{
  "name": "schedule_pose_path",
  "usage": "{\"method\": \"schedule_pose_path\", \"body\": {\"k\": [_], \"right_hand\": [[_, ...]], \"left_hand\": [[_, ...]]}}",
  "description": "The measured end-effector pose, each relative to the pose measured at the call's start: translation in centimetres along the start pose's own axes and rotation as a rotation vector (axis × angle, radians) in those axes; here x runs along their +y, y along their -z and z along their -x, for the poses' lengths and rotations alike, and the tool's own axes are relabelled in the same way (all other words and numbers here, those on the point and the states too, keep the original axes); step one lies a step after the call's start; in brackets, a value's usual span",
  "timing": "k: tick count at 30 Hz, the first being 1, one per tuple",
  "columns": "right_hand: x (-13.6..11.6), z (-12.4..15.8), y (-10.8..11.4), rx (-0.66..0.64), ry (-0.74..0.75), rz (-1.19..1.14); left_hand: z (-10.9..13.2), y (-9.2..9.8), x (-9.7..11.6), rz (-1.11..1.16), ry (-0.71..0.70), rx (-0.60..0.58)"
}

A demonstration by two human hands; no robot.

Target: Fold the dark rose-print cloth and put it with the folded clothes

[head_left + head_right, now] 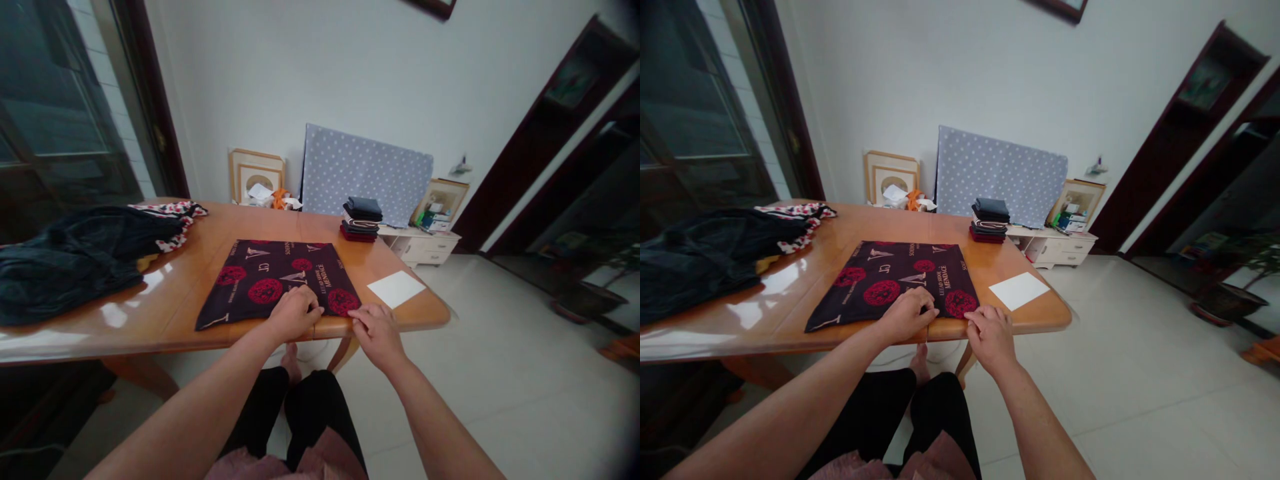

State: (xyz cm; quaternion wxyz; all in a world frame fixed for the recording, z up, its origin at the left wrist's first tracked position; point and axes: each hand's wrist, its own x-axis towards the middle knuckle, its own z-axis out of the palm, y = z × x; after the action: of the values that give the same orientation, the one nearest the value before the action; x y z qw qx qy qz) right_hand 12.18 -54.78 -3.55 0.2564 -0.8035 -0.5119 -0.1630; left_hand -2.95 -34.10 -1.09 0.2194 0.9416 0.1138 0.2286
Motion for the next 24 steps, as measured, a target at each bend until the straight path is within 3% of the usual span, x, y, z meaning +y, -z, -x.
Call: {"method": "schedule_pose_path", "body": {"k": [5, 10, 15, 24], "right_hand": [[1.5, -0.1, -0.1, 0.075, -0.103, -0.051], [3.0, -0.7, 0.2, 0.076, -0.148, -0.109], [3.0, -1.0, 0.0, 0.000, -0.094, -0.145], [2.6, -1.7, -0.6, -0.047, -0.001, -0.066]], "left_hand": [[-0.5, 0.2, 1.3, -0.044, -0.074, -0.016], [-1.0, -1.4, 2.8, 0.010, -0.130, -0.051], [-1.5, -3.0, 2.7, 0.042, -0.033, -0.009], [-1.9, -3.0, 2.3, 0.109, 0.008, 0.000]]}}
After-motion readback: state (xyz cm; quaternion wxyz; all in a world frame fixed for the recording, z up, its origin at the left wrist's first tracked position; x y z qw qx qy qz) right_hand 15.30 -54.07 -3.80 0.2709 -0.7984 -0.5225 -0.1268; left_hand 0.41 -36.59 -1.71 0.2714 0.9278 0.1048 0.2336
